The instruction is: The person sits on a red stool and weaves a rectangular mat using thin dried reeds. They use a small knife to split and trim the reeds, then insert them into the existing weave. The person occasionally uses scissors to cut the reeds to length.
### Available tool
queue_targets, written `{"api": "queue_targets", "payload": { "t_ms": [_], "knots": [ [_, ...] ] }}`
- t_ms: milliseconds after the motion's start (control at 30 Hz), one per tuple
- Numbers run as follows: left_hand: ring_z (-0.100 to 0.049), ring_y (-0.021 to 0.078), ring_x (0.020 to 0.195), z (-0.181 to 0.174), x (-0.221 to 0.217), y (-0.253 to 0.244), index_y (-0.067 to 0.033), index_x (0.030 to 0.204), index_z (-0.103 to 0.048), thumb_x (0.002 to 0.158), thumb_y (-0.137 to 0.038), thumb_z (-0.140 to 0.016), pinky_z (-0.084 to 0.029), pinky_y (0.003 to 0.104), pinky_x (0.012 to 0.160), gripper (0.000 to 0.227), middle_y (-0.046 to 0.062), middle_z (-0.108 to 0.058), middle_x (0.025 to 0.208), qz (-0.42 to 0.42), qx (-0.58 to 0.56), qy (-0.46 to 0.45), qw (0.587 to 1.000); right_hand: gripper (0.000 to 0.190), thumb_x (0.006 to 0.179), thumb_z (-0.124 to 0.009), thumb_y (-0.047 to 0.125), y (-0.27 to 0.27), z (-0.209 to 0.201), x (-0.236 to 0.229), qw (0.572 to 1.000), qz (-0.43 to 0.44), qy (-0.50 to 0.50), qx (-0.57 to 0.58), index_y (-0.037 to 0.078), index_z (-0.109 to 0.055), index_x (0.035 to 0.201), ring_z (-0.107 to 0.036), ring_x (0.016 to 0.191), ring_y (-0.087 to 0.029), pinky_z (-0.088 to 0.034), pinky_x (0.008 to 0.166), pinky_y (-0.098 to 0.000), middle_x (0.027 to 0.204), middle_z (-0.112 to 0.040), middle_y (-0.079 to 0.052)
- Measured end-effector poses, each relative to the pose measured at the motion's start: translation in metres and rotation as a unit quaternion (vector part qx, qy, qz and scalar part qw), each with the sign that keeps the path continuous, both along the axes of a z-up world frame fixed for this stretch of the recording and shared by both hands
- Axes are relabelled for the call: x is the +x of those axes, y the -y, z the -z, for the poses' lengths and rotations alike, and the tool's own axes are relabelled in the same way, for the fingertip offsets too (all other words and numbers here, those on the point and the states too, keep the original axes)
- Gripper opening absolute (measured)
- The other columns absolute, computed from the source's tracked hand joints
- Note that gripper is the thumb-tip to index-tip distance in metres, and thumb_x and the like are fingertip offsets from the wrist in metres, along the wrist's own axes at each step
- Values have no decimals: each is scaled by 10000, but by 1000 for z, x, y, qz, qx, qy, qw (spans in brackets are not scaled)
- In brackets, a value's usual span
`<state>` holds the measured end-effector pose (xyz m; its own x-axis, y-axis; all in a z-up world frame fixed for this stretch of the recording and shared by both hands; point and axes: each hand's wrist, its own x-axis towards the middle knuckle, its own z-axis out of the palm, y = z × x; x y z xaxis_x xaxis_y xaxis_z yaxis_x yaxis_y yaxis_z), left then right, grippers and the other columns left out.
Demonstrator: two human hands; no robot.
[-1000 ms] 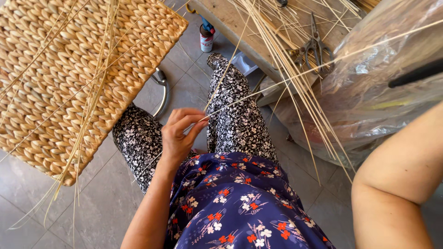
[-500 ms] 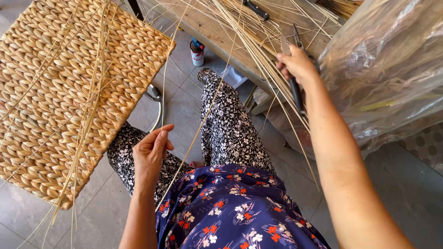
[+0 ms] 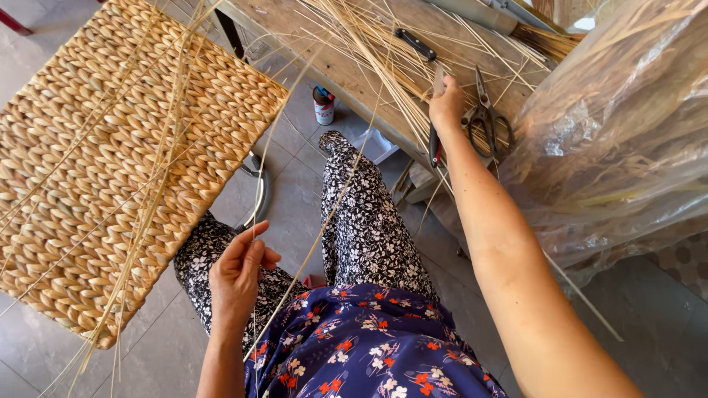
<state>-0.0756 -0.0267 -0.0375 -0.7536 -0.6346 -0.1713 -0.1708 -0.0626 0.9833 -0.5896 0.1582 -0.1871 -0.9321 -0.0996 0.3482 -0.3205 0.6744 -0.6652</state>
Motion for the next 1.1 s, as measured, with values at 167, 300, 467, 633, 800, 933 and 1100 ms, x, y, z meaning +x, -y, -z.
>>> {"api": "queue_targets", "payload": {
  "t_ms": [167,300,467,633,800,933,1100],
  "knots": [
    [-587,48,781,3,-5,-2,-20,1282,-690,1033,-139,-582,-450,194,640,296,-18,-672,909,-20,-32,19,999,306,932,-665,32,-12,1,4,990,-113,71,-51,30,-672,1238,-739,1026,-251,-569,885,-374,1134,-755,-178],
    [-494,52,729,7,-1,6,3,1291,-708,1040,-116,-617,-428,191,608,293,-13,-521,889,-23,-78,-26,996,351,873,-724,43,-48,-8,4,990,-124,57,-29,60,-685,1222,-725,871,-244,-572,784,-368,1105,-751,-146],
    [-462,59,614,13,7,30,38,1318,-688,1027,-125,-629,-359,196,490,340,17,-537,774,-31,213,-76,974,403,835,-748,6,-124,-2,10,993,-40,-76,83,61,-666,1226,-613,1100,-344,-490,967,-449,1156,-654,-193],
    [-520,55,655,-1,9,41,72,1329,-638,1010,-116,-594,-388,190,497,373,16,-608,870,-17,300,-107,948,485,772,-832,37,-155,11,25,984,-19,-108,138,47,-654,1223,-545,1107,-408,-439,971,-489,1152,-610,-244],
    [-592,95,661,-23,10,66,62,1363,-599,1026,-111,-537,-471,209,550,384,42,-664,909,11,344,-150,927,459,801,-836,65,-163,-3,19,991,-16,-23,133,54,-652,1221,-628,988,-346,-504,854,-448,1047,-674,-160],
    [-571,92,602,-45,16,89,31,1380,-598,1043,-108,-535,-452,193,519,371,47,-685,882,9,340,-162,926,341,935,-745,64,-166,-31,12,981,-56,161,-89,83,-662,1265,-669,863,-201,-516,717,-336,1008,-694,-60],
    [-506,53,558,-61,32,95,23,1382,-620,1036,-104,-550,-391,171,474,375,28,-669,836,7,256,-115,960,297,987,-755,220,-190,-67,39,807,-77,422,-405,127,-620,1235,-579,662,-128,-427,529,-269,883,-663,-25]
  ]
}}
